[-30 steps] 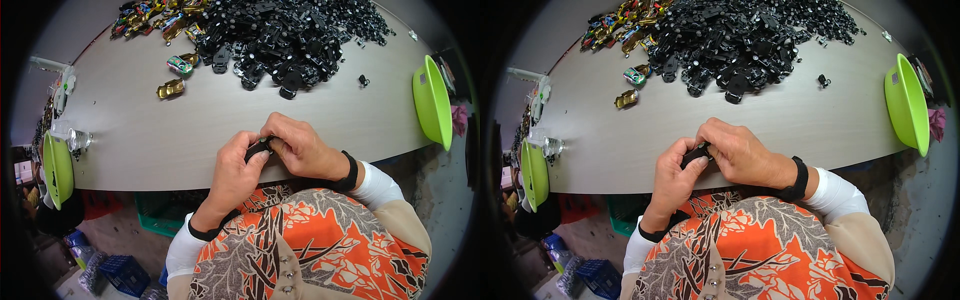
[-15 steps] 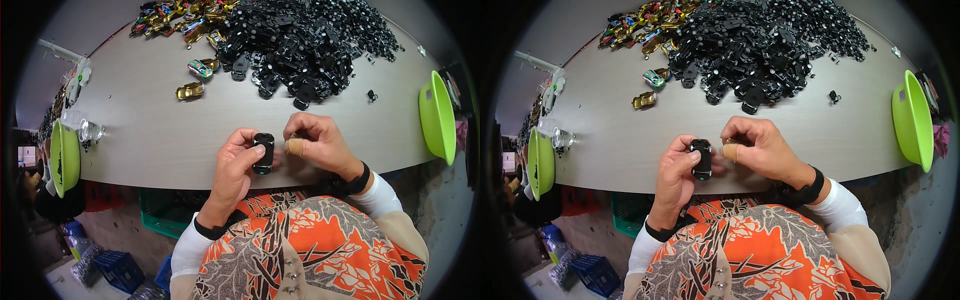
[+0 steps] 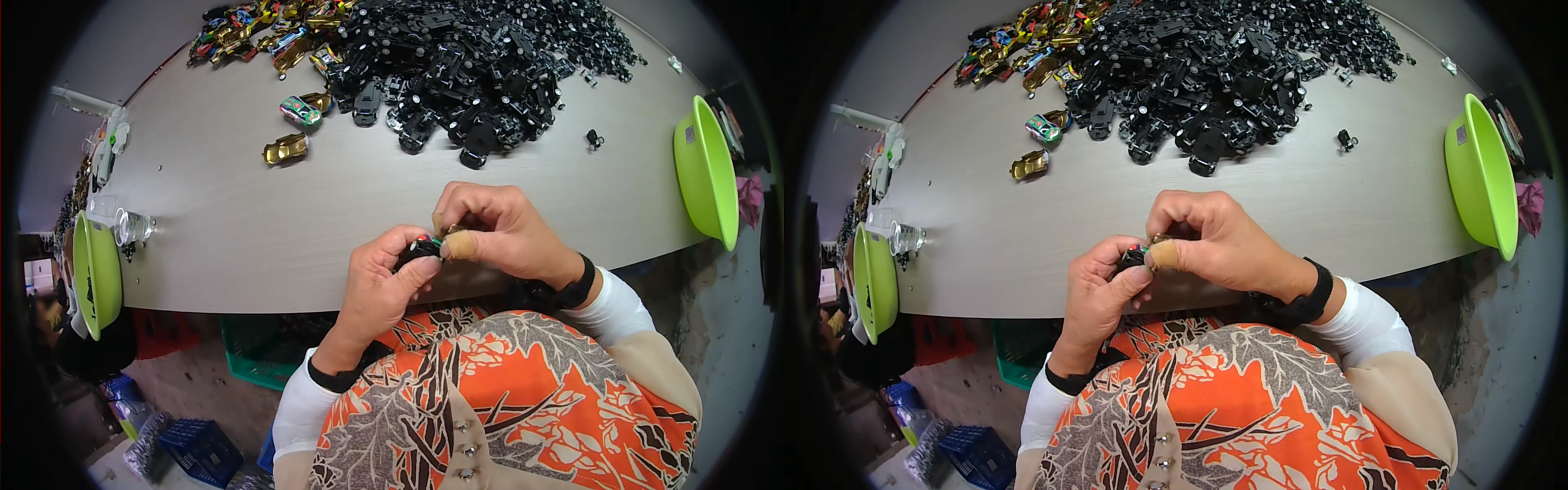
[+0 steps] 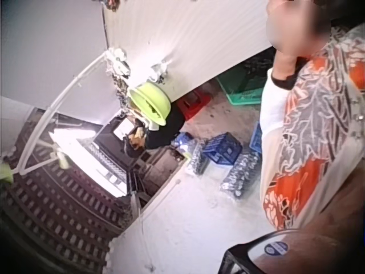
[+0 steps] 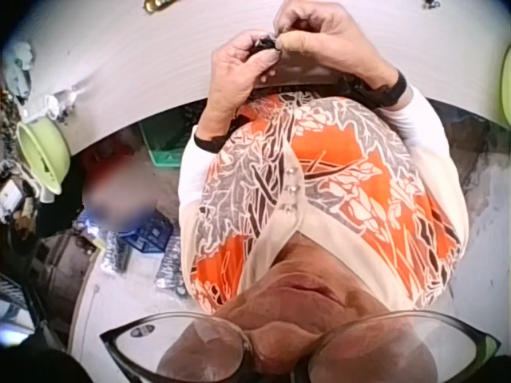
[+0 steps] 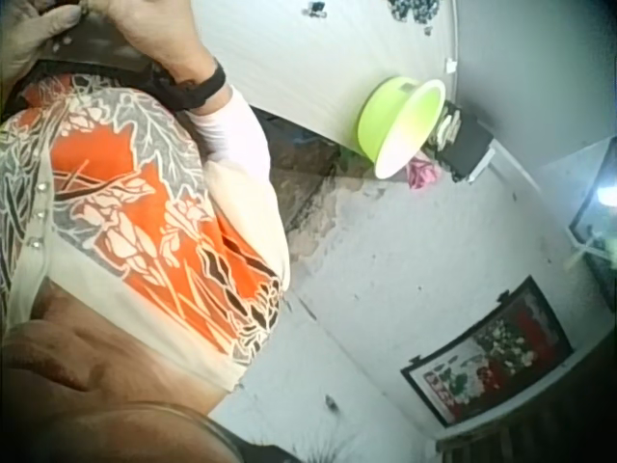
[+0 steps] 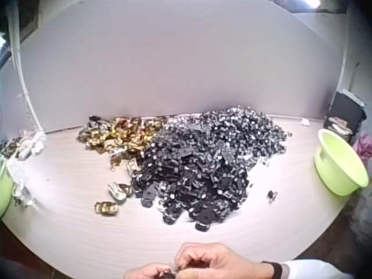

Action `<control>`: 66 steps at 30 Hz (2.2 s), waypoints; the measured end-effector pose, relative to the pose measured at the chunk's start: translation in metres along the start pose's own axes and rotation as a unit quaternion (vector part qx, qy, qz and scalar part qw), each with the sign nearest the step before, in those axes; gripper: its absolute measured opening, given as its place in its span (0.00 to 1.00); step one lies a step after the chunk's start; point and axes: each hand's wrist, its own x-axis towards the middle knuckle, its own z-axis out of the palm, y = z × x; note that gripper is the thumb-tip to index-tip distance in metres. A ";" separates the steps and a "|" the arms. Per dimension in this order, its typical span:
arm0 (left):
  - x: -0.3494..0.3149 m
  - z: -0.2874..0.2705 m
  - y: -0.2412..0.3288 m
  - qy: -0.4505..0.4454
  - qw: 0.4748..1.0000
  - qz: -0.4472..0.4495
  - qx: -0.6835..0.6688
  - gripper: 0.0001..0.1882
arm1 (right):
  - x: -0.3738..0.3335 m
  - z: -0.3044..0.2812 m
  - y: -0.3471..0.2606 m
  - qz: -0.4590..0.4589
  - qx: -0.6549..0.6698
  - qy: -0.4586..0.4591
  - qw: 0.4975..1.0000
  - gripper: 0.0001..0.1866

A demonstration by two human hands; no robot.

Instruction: The person assembles small toy cars by hand at a table. They pick up black chassis and colorful car bodies from piles, fit the bodies onto the chassis, and place the completed units on the table. The process is repeated for multiple cars of different colors.

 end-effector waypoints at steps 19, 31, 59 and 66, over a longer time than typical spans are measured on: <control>-0.039 -0.030 0.001 0.020 0.969 -0.012 0.246 0.08 | 0.013 0.004 0.001 -0.086 -0.265 -0.045 0.959 0.10; -0.109 -0.091 0.017 0.258 0.900 0.043 0.348 0.14 | 0.022 -0.032 -0.004 -0.153 -0.577 0.033 0.801 0.07; 0.003 -0.072 0.018 0.048 0.974 0.048 -0.217 0.18 | 0.076 -0.015 -0.019 -0.229 -0.409 0.033 0.883 0.06; -0.024 -0.095 0.004 0.111 0.948 0.130 -0.267 0.25 | 0.169 0.041 0.007 -0.312 -0.509 -0.059 0.800 0.11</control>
